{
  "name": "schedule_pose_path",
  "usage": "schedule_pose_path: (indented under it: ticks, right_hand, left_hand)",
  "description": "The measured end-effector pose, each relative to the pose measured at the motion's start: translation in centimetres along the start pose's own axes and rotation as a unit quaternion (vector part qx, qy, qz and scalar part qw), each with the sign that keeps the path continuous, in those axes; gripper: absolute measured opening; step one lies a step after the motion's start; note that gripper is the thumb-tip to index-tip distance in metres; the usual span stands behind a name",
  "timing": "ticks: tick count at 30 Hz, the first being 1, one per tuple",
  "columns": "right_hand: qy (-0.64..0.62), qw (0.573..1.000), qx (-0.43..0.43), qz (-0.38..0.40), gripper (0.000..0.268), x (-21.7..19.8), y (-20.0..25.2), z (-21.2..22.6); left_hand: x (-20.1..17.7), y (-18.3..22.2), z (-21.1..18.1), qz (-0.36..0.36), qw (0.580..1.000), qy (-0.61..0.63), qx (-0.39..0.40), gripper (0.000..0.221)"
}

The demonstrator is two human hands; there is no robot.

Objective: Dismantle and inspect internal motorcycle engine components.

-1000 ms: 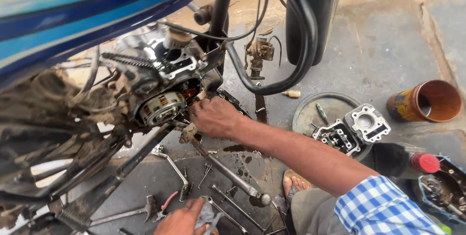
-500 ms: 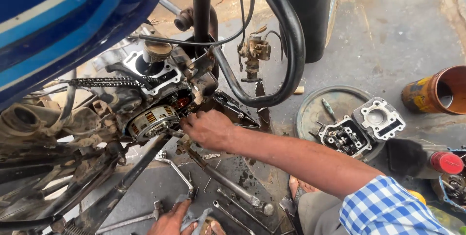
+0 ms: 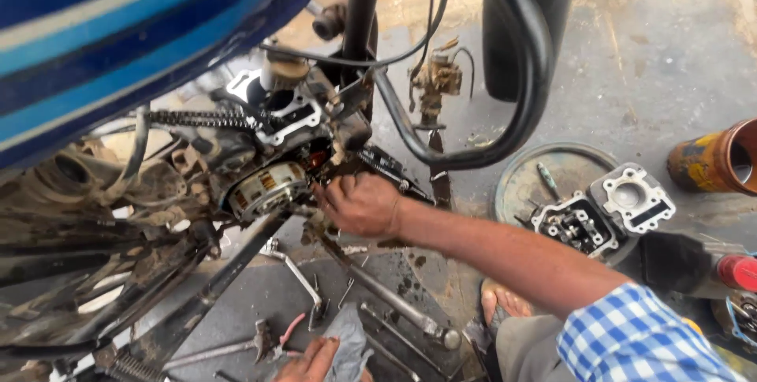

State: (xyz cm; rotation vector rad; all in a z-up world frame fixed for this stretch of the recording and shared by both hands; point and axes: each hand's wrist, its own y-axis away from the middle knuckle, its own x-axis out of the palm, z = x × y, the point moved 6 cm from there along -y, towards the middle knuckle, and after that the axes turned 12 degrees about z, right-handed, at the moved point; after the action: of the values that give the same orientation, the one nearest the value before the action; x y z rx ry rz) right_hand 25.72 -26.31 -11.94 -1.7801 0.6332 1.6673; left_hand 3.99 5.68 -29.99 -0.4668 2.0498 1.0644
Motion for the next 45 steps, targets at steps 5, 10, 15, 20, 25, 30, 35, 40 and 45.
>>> schedule_pose_path:
  ticks: [5,10,15,20,25,30,35,40,45]
  right_hand:
    - [-0.022,0.999,-0.031,-0.039,0.049,1.8,0.0,0.1]
    - [-0.054,0.996,-0.029,-0.062,0.052,0.8,0.0,-0.4]
    - [-0.079,0.985,-0.035,0.149,0.039,-0.5,-1.1,0.1]
    - [-0.099,0.964,0.018,0.245,0.034,1.4,-1.5,-0.1]
    - [-0.132,0.960,0.030,0.245,0.033,-1.4,-1.8,-0.1]
    - [-0.045,0.961,0.011,0.272,0.034,-1.9,-1.4,0.9]
    - [-0.035,0.981,0.081,0.174,0.056,-0.6,0.2,1.5]
    - [-0.083,0.984,0.155,0.041,0.056,1.7,4.8,3.1]
    - [-0.139,0.960,0.236,0.056,0.048,-0.2,3.7,7.7]
  left_hand:
    - [-14.6,-0.5,-12.4,0.228,0.966,0.007,-0.120,0.075]
    - [-16.5,-1.4,-15.8,0.263,0.959,0.009,-0.107,0.083]
    - [-19.4,-0.5,-20.6,0.259,0.957,0.011,-0.127,0.079]
    - [-19.4,0.2,-21.2,0.245,0.964,0.023,-0.102,0.073]
    - [-21.1,1.6,-22.1,0.190,0.976,0.027,-0.098,0.071]
    - [-22.2,3.3,-23.0,0.128,0.989,0.022,-0.066,0.069]
    - [-21.7,5.3,-22.2,0.050,0.997,0.007,-0.063,0.069]
    - [-20.6,7.4,-21.7,0.037,0.998,-0.024,-0.055,0.043]
    - [-19.5,8.1,-23.4,0.019,0.999,0.002,-0.028,0.029]
